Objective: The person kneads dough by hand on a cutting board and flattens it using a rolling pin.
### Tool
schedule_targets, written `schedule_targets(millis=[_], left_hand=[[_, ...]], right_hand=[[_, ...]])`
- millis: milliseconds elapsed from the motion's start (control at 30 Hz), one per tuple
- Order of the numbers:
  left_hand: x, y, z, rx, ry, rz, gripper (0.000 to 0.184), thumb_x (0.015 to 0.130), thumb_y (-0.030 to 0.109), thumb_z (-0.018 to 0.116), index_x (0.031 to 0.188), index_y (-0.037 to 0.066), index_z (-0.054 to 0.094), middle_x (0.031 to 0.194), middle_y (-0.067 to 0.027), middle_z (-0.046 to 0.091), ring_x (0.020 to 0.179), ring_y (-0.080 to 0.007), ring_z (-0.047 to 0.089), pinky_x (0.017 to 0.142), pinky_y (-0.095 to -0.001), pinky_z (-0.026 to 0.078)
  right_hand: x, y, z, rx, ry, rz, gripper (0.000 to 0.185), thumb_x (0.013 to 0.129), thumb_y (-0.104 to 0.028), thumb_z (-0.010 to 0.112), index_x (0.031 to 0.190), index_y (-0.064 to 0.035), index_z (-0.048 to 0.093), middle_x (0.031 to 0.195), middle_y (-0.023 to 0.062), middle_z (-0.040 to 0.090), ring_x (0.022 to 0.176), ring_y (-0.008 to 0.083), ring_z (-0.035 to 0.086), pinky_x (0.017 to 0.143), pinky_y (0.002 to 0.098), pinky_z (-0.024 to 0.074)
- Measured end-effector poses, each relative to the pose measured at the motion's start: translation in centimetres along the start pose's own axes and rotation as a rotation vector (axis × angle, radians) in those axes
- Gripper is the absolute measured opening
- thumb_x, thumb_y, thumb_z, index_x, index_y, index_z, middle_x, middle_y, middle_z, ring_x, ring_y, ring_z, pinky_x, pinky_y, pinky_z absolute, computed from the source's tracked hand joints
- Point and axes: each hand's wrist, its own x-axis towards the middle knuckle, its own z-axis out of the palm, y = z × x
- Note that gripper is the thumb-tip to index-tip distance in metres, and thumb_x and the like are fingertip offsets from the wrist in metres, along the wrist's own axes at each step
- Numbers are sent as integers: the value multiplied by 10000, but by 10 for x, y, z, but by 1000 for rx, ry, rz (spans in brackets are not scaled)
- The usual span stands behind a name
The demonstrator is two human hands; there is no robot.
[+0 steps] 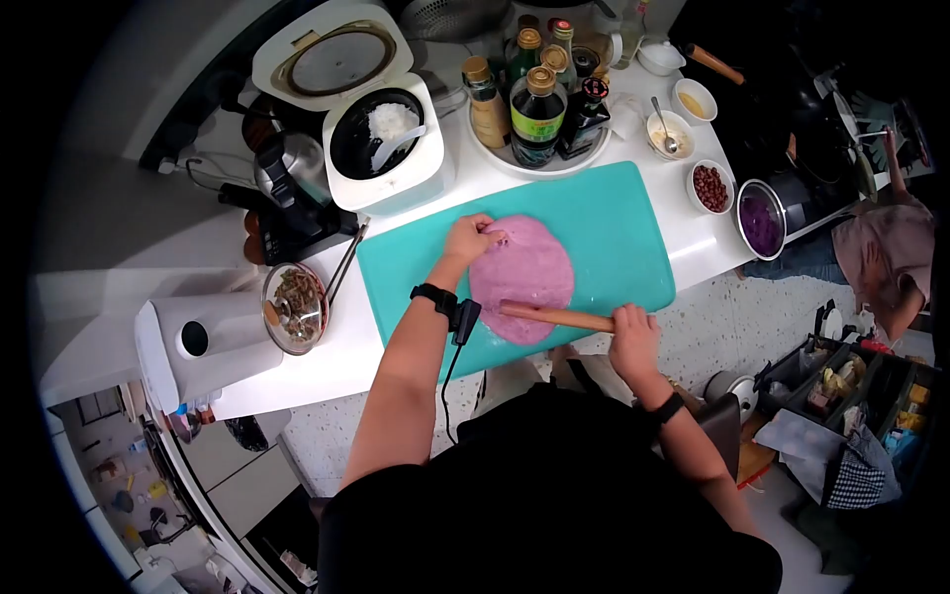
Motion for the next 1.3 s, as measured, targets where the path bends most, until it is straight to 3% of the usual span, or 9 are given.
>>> schedule_targets(millis=[100,167,200,267,367,867,967,1300], left_hand=[[-10,3,2,-172,-33,-7,329,768,203,859,1026,50,722,1032,-132,659,921,-329,652,808,-423,537],[-44,26,8,49,403,405,274,761,164,842,995,66,740,1069,-106,621,986,-317,620,836,-411,524],[-48,25,8,51,398,410,274,761,164,842,995,66,740,1069,-106,621,986,-317,620,836,-411,524],[-58,21,6,366,368,604,291,772,115,816,1053,71,753,1089,-106,588,1027,-327,566,862,-420,501],[-61,21,5,429,366,674,278,772,122,811,1042,76,760,1086,-104,596,1000,-320,571,862,-424,497],[-41,21,12,365,319,610,75,807,94,742,879,72,748,962,-82,640,975,-315,584,846,-436,467],[-40,17,13,315,360,642,89,801,109,735,888,107,752,1001,-47,630,991,-278,588,864,-414,437],[-48,27,18,396,357,593,57,803,103,746,859,114,751,999,-49,639,984,-286,596,852,-413,426]], right_hand=[[-22,11,-13,13,40,125,313,742,-16,630,1042,-74,560,1002,104,558,974,325,556,822,449,412],[-31,15,-18,15,35,165,330,735,5,633,1046,-79,561,995,108,551,974,331,554,822,458,412],[-34,16,-20,31,47,190,335,731,10,636,1045,-78,560,991,109,549,970,334,554,819,459,412],[-39,15,-23,49,52,220,340,727,15,638,1044,-78,560,988,110,546,967,336,554,816,459,412],[-37,13,-27,71,77,227,340,718,24,642,1033,-74,560,986,110,545,964,339,551,806,455,414],[-25,14,-25,73,76,195,310,733,15,635,1023,-67,563,978,120,551,960,342,555,792,450,412],[-23,16,-27,91,83,216,316,729,23,635,1023,-65,561,990,123,555,962,344,555,793,453,412],[-18,13,-25,114,77,222,340,718,30,639,1030,-74,555,1016,122,559,983,353,556,808,465,420]])
